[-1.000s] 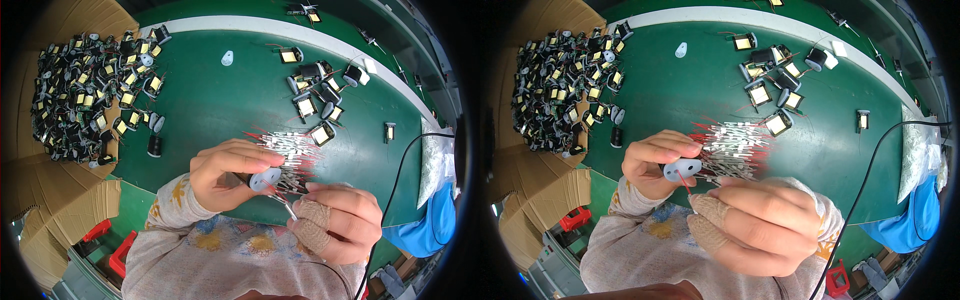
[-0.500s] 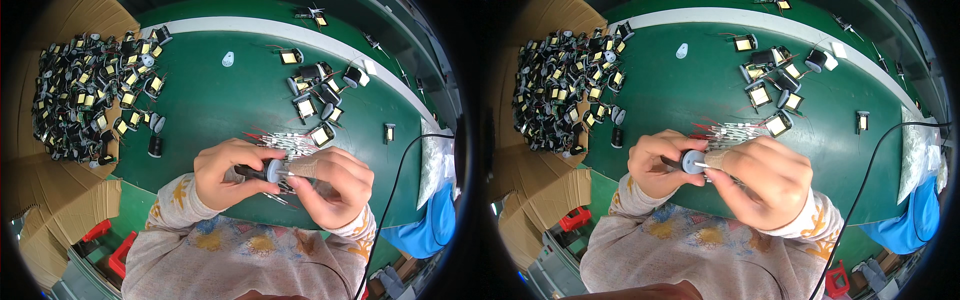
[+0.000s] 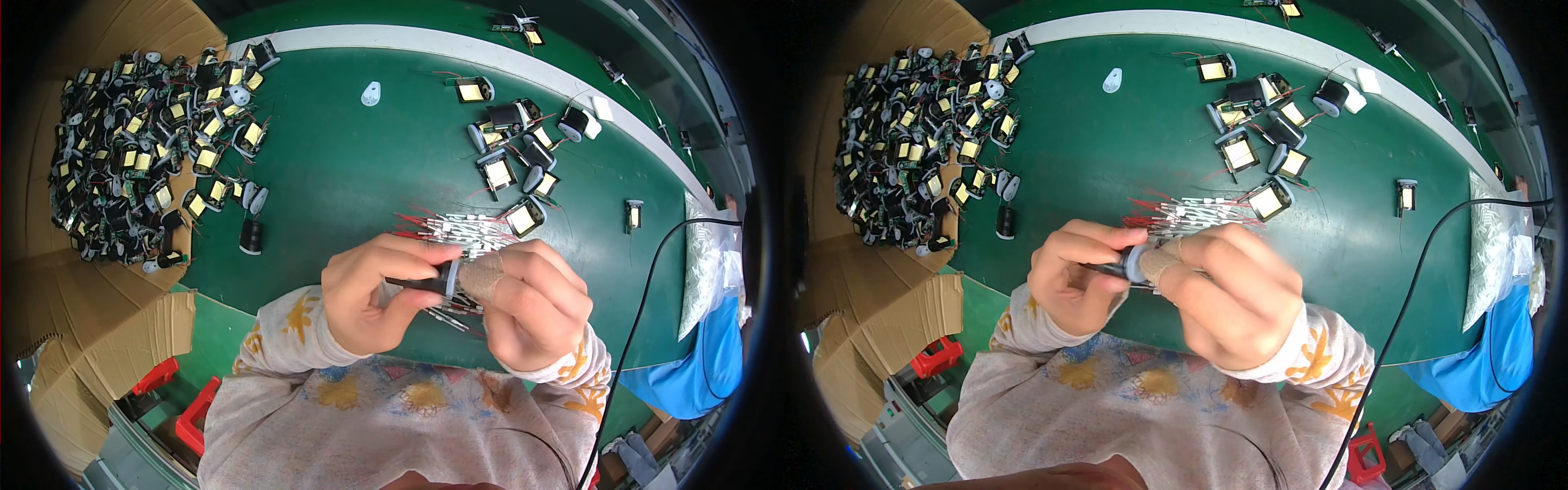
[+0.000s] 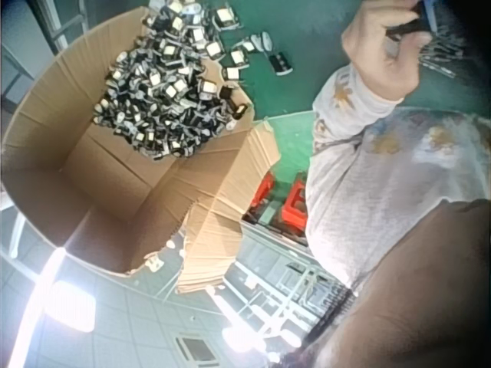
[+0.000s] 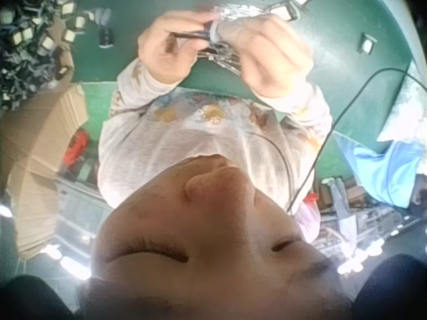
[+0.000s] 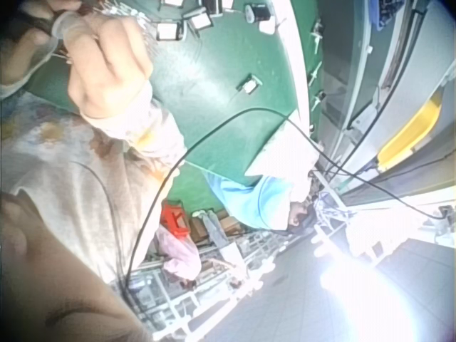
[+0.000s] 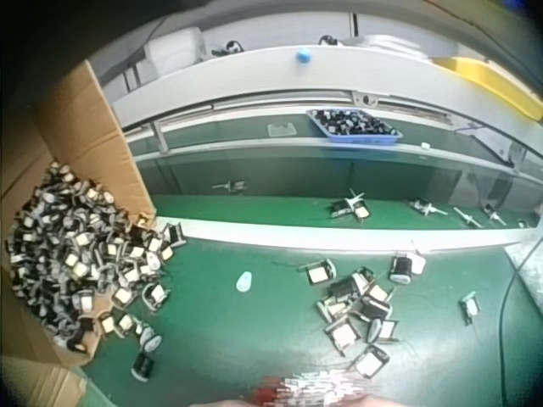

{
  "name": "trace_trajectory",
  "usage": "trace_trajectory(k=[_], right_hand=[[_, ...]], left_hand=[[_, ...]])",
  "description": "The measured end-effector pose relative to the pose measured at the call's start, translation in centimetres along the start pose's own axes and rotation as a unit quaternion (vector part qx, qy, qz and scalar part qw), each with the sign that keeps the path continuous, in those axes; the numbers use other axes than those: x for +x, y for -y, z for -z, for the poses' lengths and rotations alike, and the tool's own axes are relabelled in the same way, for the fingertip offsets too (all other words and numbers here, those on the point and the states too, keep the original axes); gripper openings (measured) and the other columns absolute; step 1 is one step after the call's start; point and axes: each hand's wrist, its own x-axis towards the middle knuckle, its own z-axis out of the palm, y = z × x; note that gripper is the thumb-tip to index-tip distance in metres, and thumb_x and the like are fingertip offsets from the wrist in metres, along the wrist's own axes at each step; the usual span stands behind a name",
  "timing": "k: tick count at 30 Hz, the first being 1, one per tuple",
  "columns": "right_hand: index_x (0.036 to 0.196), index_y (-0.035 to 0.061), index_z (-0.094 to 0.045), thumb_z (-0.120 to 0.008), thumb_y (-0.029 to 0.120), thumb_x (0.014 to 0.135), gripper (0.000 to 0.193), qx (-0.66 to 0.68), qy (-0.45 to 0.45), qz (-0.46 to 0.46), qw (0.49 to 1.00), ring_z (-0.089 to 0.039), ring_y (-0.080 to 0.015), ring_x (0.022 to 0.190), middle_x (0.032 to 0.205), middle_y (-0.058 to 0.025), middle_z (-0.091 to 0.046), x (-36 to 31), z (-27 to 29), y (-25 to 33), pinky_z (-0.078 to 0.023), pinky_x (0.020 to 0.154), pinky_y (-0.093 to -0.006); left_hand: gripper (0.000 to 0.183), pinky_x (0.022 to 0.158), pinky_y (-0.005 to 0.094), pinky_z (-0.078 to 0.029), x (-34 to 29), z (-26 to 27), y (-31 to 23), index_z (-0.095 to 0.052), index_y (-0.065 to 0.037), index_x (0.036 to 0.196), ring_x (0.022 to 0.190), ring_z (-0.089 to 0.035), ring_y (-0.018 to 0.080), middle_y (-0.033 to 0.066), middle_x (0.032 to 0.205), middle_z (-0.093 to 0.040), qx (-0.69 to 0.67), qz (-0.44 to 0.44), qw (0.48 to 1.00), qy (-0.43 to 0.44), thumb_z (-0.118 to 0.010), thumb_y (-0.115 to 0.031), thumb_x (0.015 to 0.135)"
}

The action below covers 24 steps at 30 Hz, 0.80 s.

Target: The person picks up a white plastic housing and inserts several thin wires into it by hand before snapping the assembly onto a black electronic component.

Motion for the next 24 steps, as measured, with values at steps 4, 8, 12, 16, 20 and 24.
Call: trace_trajectory(k=[4,8,12,16,20,24], right_hand=[[0.084,-0.0029,-0.066,-0.062,-0.004,0.047,0.038,-0.077,-0.041,0.035,0.996,-0.058,-0.0242,0.064,0.078,-0.0131,-0.059,-0.2,-0.7,0.4,-0.049,0.056,-0.0305],[0.086,-0.0022,-0.066,-0.067,-0.003,0.054,0.032,-0.069,-0.065,0.019,0.995,-0.059,-0.0243,0.063,0.077,-0.0136,-0.061,-0.4,-1.1,-0.3,-0.050,0.057,-0.0308],[0.091,-0.0008,-0.067,-0.068,0.002,0.077,0.014,0.164,0.012,-0.257,0.952,-0.063,-0.0194,0.064,0.076,-0.0131,-0.067,1.9,0.6,-0.5,-0.050,0.059,-0.0268],[0.090,-0.0021,-0.068,-0.067,0.004,0.080,0.012,0.228,-0.007,-0.320,0.919,-0.064,-0.0143,0.064,0.077,-0.0107,-0.068,1.9,-0.5,-0.9,-0.050,0.058,-0.0244],[0.090,-0.0030,-0.068,-0.064,0.003,0.081,0.011,0.218,-0.011,-0.288,0.932,-0.062,-0.0136,0.063,0.075,-0.0101,-0.066,3.0,-1.7,-1.8,-0.049,0.058,-0.0235],[0.094,-0.0067,-0.066,-0.062,0.006,0.085,0.016,0.266,0.040,-0.332,0.904,-0.058,-0.0103,0.064,0.076,-0.0066,-0.065,5.8,-1.7,-6.1,-0.048,0.059,-0.0219]], left_hand=[[0.023,0.063,0.0299,-0.055,0.0,-0.5,0.0,-0.057,0.001,0.084,0.074,-0.067,0.0257,0.0185,0.091,-0.068,0.098,-0.053,0.993,-0.039,-0.070,0.005,0.066],[0.022,0.063,0.0295,-0.054,0.8,-0.2,0.2,-0.058,0.002,0.086,0.075,-0.067,0.0267,0.0174,0.092,-0.068,0.134,-0.078,0.987,-0.042,-0.069,0.004,0.068],[0.020,0.083,0.0329,-0.049,1.9,1.3,0.4,-0.052,0.004,0.092,0.093,-0.063,0.0230,0.0223,0.103,-0.063,0.036,0.055,0.997,0.043,-0.065,-0.005,0.081],[0.019,0.089,0.0333,-0.045,1.7,1.2,0.6,-0.050,0.003,0.094,0.097,-0.060,0.0218,0.0221,0.106,-0.061,-0.085,0.124,0.989,-0.008,-0.064,-0.003,0.082],[0.018,0.089,0.0338,-0.045,1.9,1.4,1.6,-0.050,0.002,0.094,0.099,-0.059,0.0226,0.0221,0.108,-0.061,-0.080,0.103,0.990,-0.055,-0.063,-0.002,0.082],[0.039,0.087,0.0330,-0.044,4.1,4.4,3.3,-0.050,0.001,0.114,0.103,-0.057,0.0242,0.0155,0.116,-0.058,0.156,0.064,0.986,-0.004,-0.064,-0.018,0.084]])
